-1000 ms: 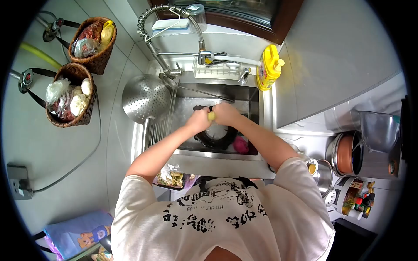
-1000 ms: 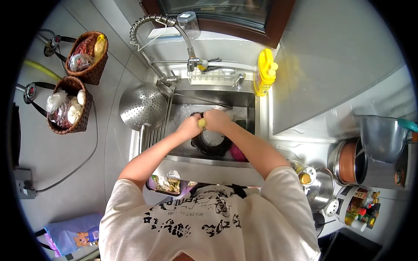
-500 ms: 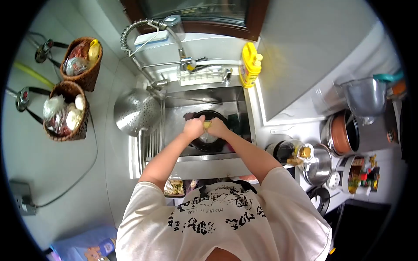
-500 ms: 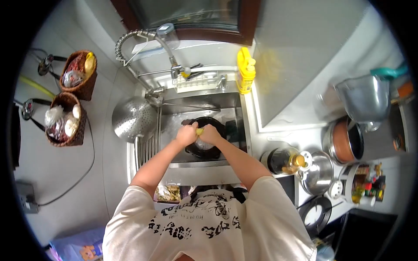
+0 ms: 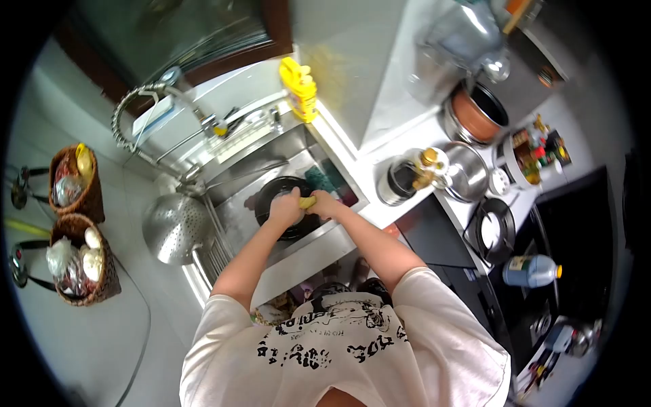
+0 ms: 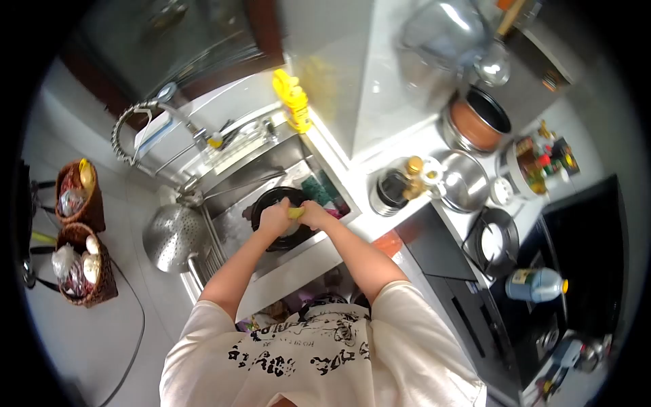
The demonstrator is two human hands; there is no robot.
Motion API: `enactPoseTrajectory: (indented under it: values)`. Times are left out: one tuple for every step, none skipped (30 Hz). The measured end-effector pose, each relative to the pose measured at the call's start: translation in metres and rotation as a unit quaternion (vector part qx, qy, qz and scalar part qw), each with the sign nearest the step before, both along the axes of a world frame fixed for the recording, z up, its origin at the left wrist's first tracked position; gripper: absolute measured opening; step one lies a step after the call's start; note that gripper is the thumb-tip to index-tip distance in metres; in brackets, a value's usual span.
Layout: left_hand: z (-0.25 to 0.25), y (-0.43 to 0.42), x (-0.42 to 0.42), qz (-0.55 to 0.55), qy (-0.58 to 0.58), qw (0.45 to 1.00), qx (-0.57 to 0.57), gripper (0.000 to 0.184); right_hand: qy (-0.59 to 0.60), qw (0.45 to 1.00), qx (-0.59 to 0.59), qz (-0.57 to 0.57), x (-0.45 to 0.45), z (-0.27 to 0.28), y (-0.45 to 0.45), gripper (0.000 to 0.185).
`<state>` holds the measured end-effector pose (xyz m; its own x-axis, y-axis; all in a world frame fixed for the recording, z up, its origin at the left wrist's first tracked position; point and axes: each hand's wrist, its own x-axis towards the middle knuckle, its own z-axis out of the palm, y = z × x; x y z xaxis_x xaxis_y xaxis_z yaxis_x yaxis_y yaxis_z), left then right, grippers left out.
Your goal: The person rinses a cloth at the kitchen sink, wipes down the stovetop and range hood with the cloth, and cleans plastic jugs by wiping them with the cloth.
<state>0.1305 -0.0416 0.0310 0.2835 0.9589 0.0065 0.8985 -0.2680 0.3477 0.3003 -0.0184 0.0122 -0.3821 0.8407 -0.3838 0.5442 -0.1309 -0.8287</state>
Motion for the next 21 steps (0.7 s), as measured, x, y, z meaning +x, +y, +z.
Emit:
enactPoseTrajectory:
  values:
    - [0.006,0.003,0.011,-0.001,-0.015,1.000,0.003,0.026,0.013,1.000,0.000,-0.014,0.014,0.006,0.000,0.057]
    - [0.016,0.001,0.024,0.005,-0.051,0.999,-0.014,0.029,0.056,0.994,-0.078,-0.042,0.027,0.021,-0.007,0.082]
    - [0.029,-0.008,0.036,-0.003,-0.111,0.994,-0.021,0.032,0.090,0.988,-0.103,-0.072,0.040,0.050,-0.026,0.088]
    - [0.044,-0.011,0.053,-0.014,-0.174,0.985,-0.021,0.035,0.145,0.976,-0.108,-0.122,0.058,0.065,-0.036,0.088]
    - [0.051,-0.015,0.070,-0.026,-0.234,0.972,-0.026,0.037,0.202,0.958,-0.112,-0.171,0.075,0.076,-0.047,0.087]
    - [0.052,-0.024,0.083,-0.046,-0.252,0.965,-0.046,0.048,0.236,0.939,-0.110,-0.223,0.094,0.088,-0.065,0.086]
    - [0.047,-0.026,0.099,-0.098,-0.274,0.955,-0.048,0.048,0.271,0.914,-0.106,-0.283,0.116,0.089,-0.077,0.080]
    - [0.037,-0.025,0.118,-0.150,-0.295,0.942,-0.047,0.048,0.301,0.903,-0.096,-0.292,0.141,0.081,-0.091,0.074]
    - [0.050,-0.036,0.140,-0.198,-0.314,0.927,-0.055,0.048,0.331,0.889,-0.093,-0.302,0.165,0.082,-0.114,0.068]
    - [0.064,-0.046,0.162,-0.175,-0.410,0.842,-0.305,0.042,0.393,0.854,-0.144,-0.309,0.193,0.085,-0.136,0.049]
    - [0.076,-0.052,0.185,-0.185,-0.414,0.816,-0.358,0.039,0.421,0.837,-0.134,-0.324,0.216,0.095,-0.160,0.036]
    - [0.084,-0.063,0.207,-0.188,-0.414,0.788,-0.416,0.036,0.440,0.821,-0.119,-0.343,0.236,0.100,-0.189,0.034]
    - [0.089,-0.071,0.232,-0.192,-0.412,0.758,-0.468,0.034,0.458,0.807,-0.100,-0.359,0.258,0.104,-0.214,0.033]
    - [0.091,-0.078,0.256,-0.218,-0.405,0.722,-0.517,0.029,0.427,0.822,-0.073,-0.369,0.279,0.117,-0.240,0.033]
    - [0.101,-0.099,0.281,-0.233,-0.405,0.707,-0.531,0.024,0.395,0.834,-0.054,-0.381,0.298,0.134,-0.271,0.033]
    - [0.100,-0.115,0.309,-0.239,-0.389,0.717,-0.527,0.023,0.363,0.846,-0.019,-0.391,0.318,0.135,-0.296,0.034]
    - [0.097,-0.130,0.338,-0.245,-0.373,0.728,-0.521,0.023,0.327,0.856,0.015,-0.401,0.337,0.137,-0.321,0.035]
    - [0.093,-0.151,0.364,-0.267,-0.363,0.744,-0.494,0.021,0.289,0.863,0.056,-0.411,0.355,0.131,-0.348,0.036]
    - [0.080,-0.168,0.394,-0.296,-0.383,0.760,-0.432,0.021,0.250,0.867,0.099,-0.420,0.372,0.123,-0.373,0.038]
    - [0.077,-0.185,0.423,-0.310,-0.340,0.800,-0.384,0.025,0.128,0.879,0.174,-0.426,0.388,0.121,-0.398,0.042]
    - [0.079,-0.208,0.450,-0.319,-0.297,0.834,-0.337,0.031,0.055,0.873,0.199,-0.442,0.397,0.135,-0.426,0.042]
